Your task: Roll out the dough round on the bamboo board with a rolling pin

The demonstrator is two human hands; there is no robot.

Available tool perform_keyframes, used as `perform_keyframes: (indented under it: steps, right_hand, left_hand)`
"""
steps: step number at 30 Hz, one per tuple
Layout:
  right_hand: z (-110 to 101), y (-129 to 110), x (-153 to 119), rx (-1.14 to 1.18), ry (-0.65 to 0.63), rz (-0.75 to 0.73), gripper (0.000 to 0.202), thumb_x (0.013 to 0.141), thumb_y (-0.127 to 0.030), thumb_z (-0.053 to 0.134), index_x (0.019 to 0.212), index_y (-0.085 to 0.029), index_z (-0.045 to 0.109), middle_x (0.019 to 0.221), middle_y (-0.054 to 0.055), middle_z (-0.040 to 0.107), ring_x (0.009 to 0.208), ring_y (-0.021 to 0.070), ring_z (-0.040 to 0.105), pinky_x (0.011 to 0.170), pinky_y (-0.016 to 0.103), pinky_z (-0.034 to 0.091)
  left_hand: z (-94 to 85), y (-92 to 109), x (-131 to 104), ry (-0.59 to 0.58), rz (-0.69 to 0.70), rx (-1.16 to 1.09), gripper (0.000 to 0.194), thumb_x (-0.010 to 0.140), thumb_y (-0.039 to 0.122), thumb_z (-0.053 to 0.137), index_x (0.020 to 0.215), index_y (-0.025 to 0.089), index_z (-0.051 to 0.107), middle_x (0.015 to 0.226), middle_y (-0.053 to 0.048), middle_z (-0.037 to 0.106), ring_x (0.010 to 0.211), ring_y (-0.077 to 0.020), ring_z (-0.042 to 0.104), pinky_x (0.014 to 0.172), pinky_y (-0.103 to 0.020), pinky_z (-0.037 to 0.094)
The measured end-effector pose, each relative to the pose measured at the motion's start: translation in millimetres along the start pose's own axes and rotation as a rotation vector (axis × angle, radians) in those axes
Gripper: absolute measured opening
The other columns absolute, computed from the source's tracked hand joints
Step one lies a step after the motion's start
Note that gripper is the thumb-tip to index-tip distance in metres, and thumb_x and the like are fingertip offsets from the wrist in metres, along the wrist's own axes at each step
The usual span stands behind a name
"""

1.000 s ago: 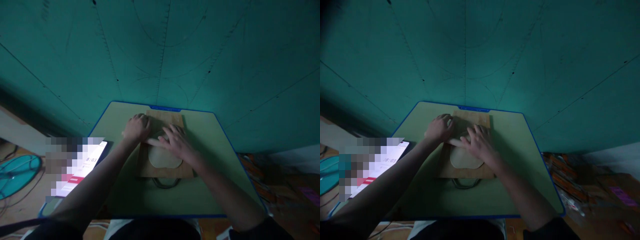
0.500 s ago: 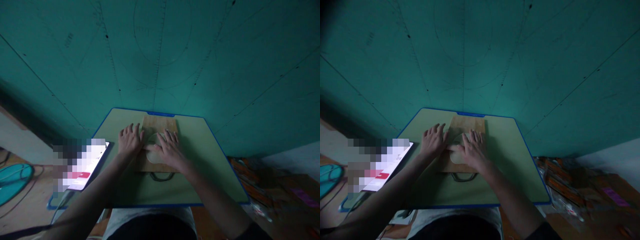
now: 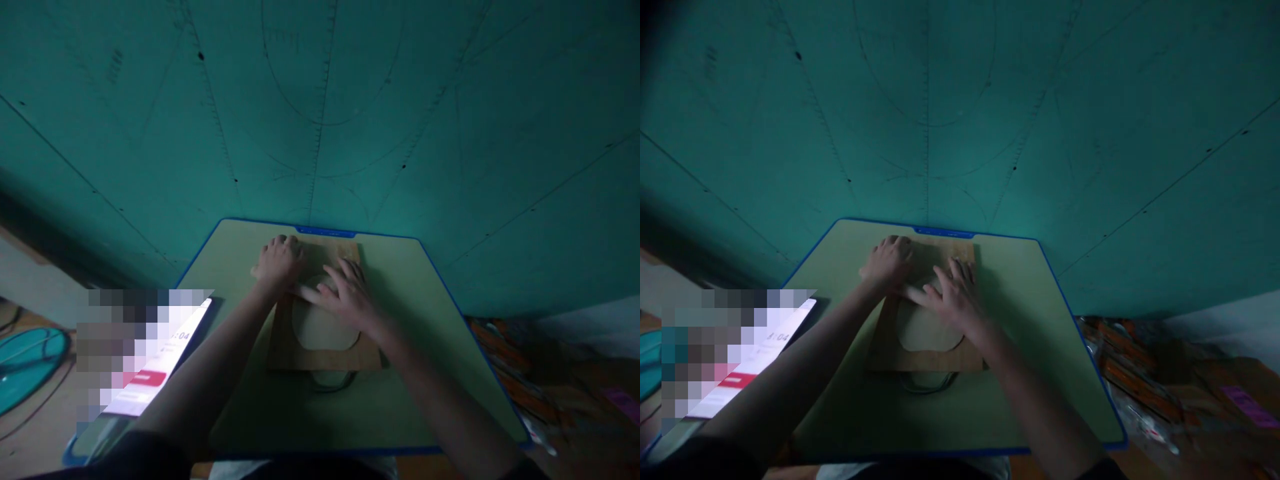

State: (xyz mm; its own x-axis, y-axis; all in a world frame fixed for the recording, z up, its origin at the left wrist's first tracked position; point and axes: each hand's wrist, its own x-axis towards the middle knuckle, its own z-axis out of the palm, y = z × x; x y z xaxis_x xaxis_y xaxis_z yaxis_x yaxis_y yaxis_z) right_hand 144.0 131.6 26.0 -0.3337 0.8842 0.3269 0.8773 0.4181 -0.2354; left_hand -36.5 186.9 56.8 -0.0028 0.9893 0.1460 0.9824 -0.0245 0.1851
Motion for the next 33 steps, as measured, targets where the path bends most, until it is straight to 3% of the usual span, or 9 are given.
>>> perform_keyframes:
  steps: [6, 10, 14, 17, 23, 27, 30, 33]
  right_hand:
    - [-4, 11, 10, -0.065, -0.005, 0.024, 0.042, 0.099, -0.044, 0.051, 0.129, -0.02, 0.067, 0.137, 0.017, 0.061, 0.133, 0.0378, 0.049, 0.108, 0.06, 0.042]
    - [-10, -10, -9, -0.098, 0.0, -0.049, 0.034, 0.101, -0.033, 0.049, 0.128, -0.027, 0.067, 0.133, 0.012, 0.064, 0.133, 0.0331, 0.049, 0.109, 0.056, 0.042]
    - [-19, -38, -34, -0.096, 0.026, -0.077, 0.039, 0.103, -0.036, 0.044, 0.132, -0.019, 0.064, 0.139, 0.016, 0.06, 0.131, 0.0312, 0.051, 0.111, 0.052, 0.041]
    - [-25, -45, -46, -0.143, 0.016, -0.112, 0.043, 0.103, -0.039, 0.045, 0.134, -0.014, 0.061, 0.144, 0.019, 0.056, 0.137, 0.0337, 0.045, 0.117, 0.054, 0.034]
    - [-19, -21, -40, -0.123, 0.051, -0.045, 0.044, 0.102, -0.043, 0.046, 0.133, -0.016, 0.061, 0.135, 0.017, 0.061, 0.132, 0.0318, 0.051, 0.114, 0.052, 0.04]
    - [-10, 0, -27, -0.047, 0.047, 0.035, 0.037, 0.102, -0.034, 0.047, 0.135, -0.028, 0.061, 0.133, 0.013, 0.061, 0.127, 0.0307, 0.054, 0.106, 0.054, 0.047]
    - [-6, 16, -18, -0.069, -0.014, -0.051, 0.038, 0.099, -0.023, 0.049, 0.132, -0.033, 0.065, 0.131, 0.011, 0.063, 0.128, 0.0328, 0.053, 0.104, 0.058, 0.048]
    - [-5, 28, -12, -0.131, -0.061, -0.117, 0.036, 0.095, -0.017, 0.054, 0.125, -0.03, 0.071, 0.134, 0.013, 0.061, 0.129, 0.0361, 0.052, 0.103, 0.061, 0.048]
  left_hand:
    - [-1.2, 11, 16, 0.037, 0.041, -0.023, 0.036, 0.102, 0.032, 0.035, 0.115, 0.015, 0.064, 0.117, -0.015, 0.067, 0.111, -0.0287, 0.062, 0.092, -0.038, 0.048]
    - [-6.2, 0, -10, 0.021, 0.025, -0.012, 0.038, 0.102, 0.036, 0.035, 0.117, 0.016, 0.064, 0.118, -0.016, 0.067, 0.108, -0.0293, 0.063, 0.09, -0.039, 0.048]
    - [-8.9, -16, -46, 0.019, 0.004, 0.024, 0.042, 0.101, 0.043, 0.035, 0.116, 0.018, 0.065, 0.12, -0.016, 0.068, 0.113, -0.0321, 0.061, 0.093, -0.044, 0.046]
    - [-8.9, -19, -56, 0.026, -0.015, 0.034, 0.042, 0.101, 0.043, 0.035, 0.115, 0.018, 0.066, 0.122, -0.015, 0.068, 0.118, -0.0319, 0.06, 0.096, -0.044, 0.045]
    - [-7.7, -5, -29, -0.016, -0.022, -0.005, 0.043, 0.101, 0.041, 0.033, 0.117, 0.019, 0.066, 0.123, -0.014, 0.068, 0.114, -0.0309, 0.062, 0.095, -0.043, 0.047]
    - [-3.0, 6, -5, -0.006, 0.007, -0.021, 0.043, 0.101, 0.039, 0.032, 0.117, 0.018, 0.065, 0.121, -0.015, 0.067, 0.111, -0.0297, 0.063, 0.092, -0.04, 0.049]
    - [2.7, 14, 13, -0.003, 0.048, -0.03, 0.04, 0.101, 0.036, 0.034, 0.116, 0.015, 0.065, 0.118, -0.017, 0.067, 0.111, -0.0303, 0.063, 0.091, -0.04, 0.049]
    - [6.5, 22, 27, 0.01, 0.098, -0.041, 0.037, 0.101, 0.033, 0.036, 0.113, 0.015, 0.066, 0.116, -0.016, 0.068, 0.111, -0.0291, 0.062, 0.092, -0.039, 0.049]
